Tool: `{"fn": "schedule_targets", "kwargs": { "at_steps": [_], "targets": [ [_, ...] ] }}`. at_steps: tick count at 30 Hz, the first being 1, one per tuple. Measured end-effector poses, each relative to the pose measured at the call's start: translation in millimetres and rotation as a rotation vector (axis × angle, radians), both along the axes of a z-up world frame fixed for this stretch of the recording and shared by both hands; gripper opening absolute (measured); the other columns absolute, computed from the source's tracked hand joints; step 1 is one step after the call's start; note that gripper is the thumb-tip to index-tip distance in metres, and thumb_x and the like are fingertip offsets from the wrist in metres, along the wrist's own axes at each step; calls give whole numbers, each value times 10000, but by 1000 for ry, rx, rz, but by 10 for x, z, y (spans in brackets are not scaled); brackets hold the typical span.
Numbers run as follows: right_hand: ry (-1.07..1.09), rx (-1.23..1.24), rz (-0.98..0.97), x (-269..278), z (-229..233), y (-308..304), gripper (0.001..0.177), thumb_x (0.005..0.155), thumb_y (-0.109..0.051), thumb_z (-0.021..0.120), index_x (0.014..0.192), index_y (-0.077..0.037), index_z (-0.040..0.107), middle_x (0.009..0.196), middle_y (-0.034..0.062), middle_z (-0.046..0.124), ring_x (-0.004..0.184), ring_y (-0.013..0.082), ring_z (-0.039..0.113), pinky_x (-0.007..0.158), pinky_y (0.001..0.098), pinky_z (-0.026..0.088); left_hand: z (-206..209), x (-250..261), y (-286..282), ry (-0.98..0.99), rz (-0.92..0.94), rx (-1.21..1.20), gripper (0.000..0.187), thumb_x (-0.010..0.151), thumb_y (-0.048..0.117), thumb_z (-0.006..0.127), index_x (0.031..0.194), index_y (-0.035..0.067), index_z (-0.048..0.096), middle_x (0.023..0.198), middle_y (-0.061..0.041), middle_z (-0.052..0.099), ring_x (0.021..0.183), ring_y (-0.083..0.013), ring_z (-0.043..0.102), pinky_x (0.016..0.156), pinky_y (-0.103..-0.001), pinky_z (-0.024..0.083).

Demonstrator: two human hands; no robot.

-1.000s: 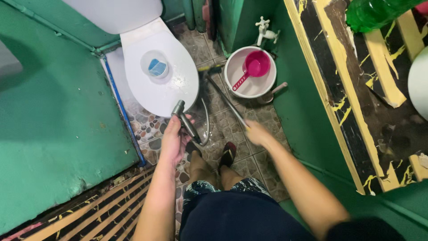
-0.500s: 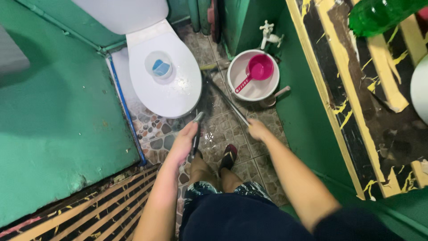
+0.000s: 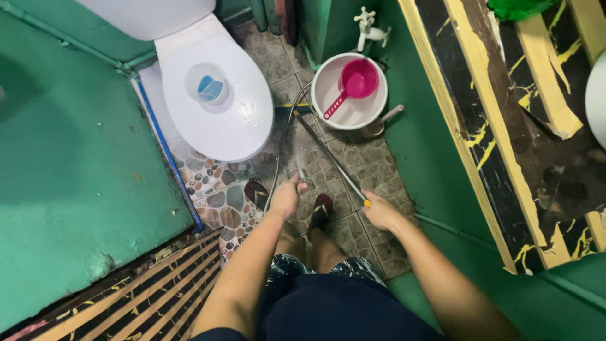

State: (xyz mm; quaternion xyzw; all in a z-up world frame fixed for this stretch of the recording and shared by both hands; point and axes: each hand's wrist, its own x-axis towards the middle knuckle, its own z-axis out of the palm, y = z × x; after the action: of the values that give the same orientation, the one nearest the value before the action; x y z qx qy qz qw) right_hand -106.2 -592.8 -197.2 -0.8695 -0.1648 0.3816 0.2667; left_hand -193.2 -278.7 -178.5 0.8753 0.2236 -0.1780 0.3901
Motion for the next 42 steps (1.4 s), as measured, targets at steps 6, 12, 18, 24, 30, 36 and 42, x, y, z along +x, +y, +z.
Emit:
{"fn": "schedule_targets", "kwargs": {
  "at_steps": [6,12,18,24,30,36,42],
  "targets": [
    [207,-276,-101,-37,467,70,659,925,-204,593,1555,-246,404,1287,224,667,1161,366,682,1002,436,533,177,48,-55,45,68,93,557,989,396,590,1489,173,483,1232,-226,614,1143,-454,595,940,-527,479],
    [178,-381,27,-19,1076,303,653,957,-209,517,1586,-258,351,1313,241,638,1212,397,626,1036,472,493,147,-18,-42,-2,60,108,560,982,364,590,1492,166,469,1234,-218,618,1134,-440,599,925,-518,484],
    [51,-415,67,202,1190,332,636,923,-144,494,1538,-300,438,1374,205,607,1251,377,606,1063,467,482,73,-100,13,-97,62,57,562,977,377,614,1486,176,484,1175,-221,652,1123,-437,603,934,-505,481],
    [-41,-322,38,419,399,915,570,955,-112,447,1496,-288,496,1258,231,668,1155,425,644,979,519,521,262,-43,-24,-111,112,59,603,971,372,598,1508,140,454,1143,-219,660,1093,-418,621,927,-500,485],
    [-36,-362,80,518,410,1106,533,984,-142,417,1492,-295,470,1245,224,637,1136,447,624,937,559,523,385,99,104,-111,61,63,587,1011,392,573,1520,123,459,1165,-208,664,1103,-422,622,939,-496,485],
    [6,-506,193,450,1137,425,623,964,-101,437,1548,-317,427,1243,241,662,1150,419,662,975,515,540,343,81,206,-125,40,48,578,1008,370,579,1516,116,468,1171,-237,649,1108,-436,613,944,-491,486],
    [-20,-454,103,538,632,659,595,977,-131,403,1533,-339,444,1307,239,626,1199,440,619,1009,523,514,422,125,163,-175,138,35,582,1010,336,576,1519,84,447,1178,-227,648,1099,-425,615,927,-485,489]
  ]
}}
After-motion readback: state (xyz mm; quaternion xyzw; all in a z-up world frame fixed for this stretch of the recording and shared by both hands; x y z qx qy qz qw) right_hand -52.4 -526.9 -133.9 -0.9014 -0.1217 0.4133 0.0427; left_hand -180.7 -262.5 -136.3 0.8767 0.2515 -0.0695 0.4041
